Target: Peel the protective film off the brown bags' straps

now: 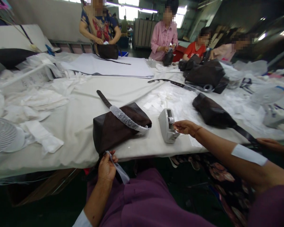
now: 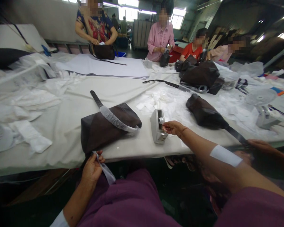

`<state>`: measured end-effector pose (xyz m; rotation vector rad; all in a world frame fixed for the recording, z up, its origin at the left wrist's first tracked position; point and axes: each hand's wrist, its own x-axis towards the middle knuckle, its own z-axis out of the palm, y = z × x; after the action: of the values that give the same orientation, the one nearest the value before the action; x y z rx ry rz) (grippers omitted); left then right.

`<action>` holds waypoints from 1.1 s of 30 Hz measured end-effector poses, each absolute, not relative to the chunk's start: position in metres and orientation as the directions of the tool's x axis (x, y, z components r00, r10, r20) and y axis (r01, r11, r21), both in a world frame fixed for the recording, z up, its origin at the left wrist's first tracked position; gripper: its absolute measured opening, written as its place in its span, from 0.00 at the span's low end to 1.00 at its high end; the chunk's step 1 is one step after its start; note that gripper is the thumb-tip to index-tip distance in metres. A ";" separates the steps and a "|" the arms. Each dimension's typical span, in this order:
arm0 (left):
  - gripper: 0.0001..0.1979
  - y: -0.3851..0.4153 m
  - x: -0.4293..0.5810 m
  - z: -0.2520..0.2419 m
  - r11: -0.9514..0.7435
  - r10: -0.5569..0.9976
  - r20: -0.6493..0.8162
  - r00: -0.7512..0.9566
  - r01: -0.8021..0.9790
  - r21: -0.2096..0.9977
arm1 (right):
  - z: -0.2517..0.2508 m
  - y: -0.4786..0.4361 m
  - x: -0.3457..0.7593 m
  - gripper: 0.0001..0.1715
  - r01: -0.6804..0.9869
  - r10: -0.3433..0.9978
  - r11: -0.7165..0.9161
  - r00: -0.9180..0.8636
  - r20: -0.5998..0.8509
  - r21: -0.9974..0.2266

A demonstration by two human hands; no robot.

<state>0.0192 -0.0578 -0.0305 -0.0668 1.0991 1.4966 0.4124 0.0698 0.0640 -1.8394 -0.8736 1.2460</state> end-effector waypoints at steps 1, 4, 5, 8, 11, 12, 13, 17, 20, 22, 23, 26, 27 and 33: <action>0.06 -0.058 0.019 -0.031 0.167 0.747 -0.603 -0.280 -0.799 0.578 | 0.067 0.072 0.412 0.08 0.113 0.832 -0.519 0.295 -0.470 -0.847; 0.04 -0.059 0.018 -0.032 0.164 0.754 -0.596 -0.275 -0.800 0.577 | 0.074 0.070 0.413 0.09 0.056 0.798 -0.566 0.288 -0.529 -0.823; 0.04 -0.059 0.018 -0.033 0.161 0.757 -0.593 -0.275 -0.801 0.577 | 0.076 0.066 0.413 0.09 0.038 0.791 -0.574 0.284 -0.542 -0.818; 0.04 -0.060 0.017 -0.034 0.152 0.761 -0.586 -0.279 -0.802 0.578 | 0.076 0.044 0.412 0.08 -0.010 0.775 -0.591 0.272 -0.571 -0.807; 0.04 -0.059 0.017 -0.036 0.152 0.768 -0.580 -0.271 -0.803 0.577 | 0.072 0.014 0.410 0.06 -0.055 0.763 -0.601 0.258 -0.592 -0.798; 0.04 -0.059 0.017 -0.036 0.153 0.770 -0.579 -0.269 -0.803 0.576 | 0.070 0.005 0.409 0.06 -0.080 0.759 -0.601 0.255 -0.599 -0.795; 0.04 -0.058 0.017 -0.036 0.154 0.771 -0.579 -0.267 -0.803 0.576 | 0.068 -0.004 0.409 0.07 -0.109 0.755 -0.600 0.250 -0.606 -0.793; 0.04 -0.057 0.017 -0.038 0.160 0.762 -0.587 -0.274 -0.799 0.580 | 0.058 -0.027 0.405 0.08 -0.219 0.744 -0.587 0.235 -0.626 -0.779; 0.04 -0.057 0.017 -0.039 0.154 0.763 -0.584 -0.278 -0.800 0.580 | 0.050 -0.035 0.402 0.06 -0.239 0.736 -0.580 0.256 -0.626 -0.779; 0.05 -0.057 0.018 -0.039 0.151 0.764 -0.582 -0.278 -0.800 0.581 | 0.045 -0.037 0.400 0.06 -0.242 0.733 -0.577 0.268 -0.625 -0.781; 0.05 -0.058 0.018 -0.039 0.151 0.763 -0.582 -0.280 -0.799 0.582 | 0.043 -0.037 0.399 0.06 -0.243 0.729 -0.577 0.278 -0.626 -0.780; 0.06 -0.058 0.018 -0.039 0.150 0.759 -0.584 -0.289 -0.794 0.589 | 0.038 -0.034 0.396 0.07 -0.223 0.717 -0.578 0.321 -0.619 -0.785; 0.06 -0.058 0.018 -0.039 0.152 0.759 -0.584 -0.289 -0.793 0.589 | 0.036 -0.033 0.396 0.07 -0.189 0.725 -0.572 0.340 -0.599 -0.798; 0.08 -0.055 0.018 -0.040 0.153 0.757 -0.586 -0.290 -0.793 0.590 | 0.011 -0.051 0.397 0.11 0.570 0.882 -0.458 0.384 -0.272 -0.682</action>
<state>0.0183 -0.0545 -0.0403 -0.0436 1.0937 1.5103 0.3969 -0.0508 0.0108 -2.1633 -1.2462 0.8563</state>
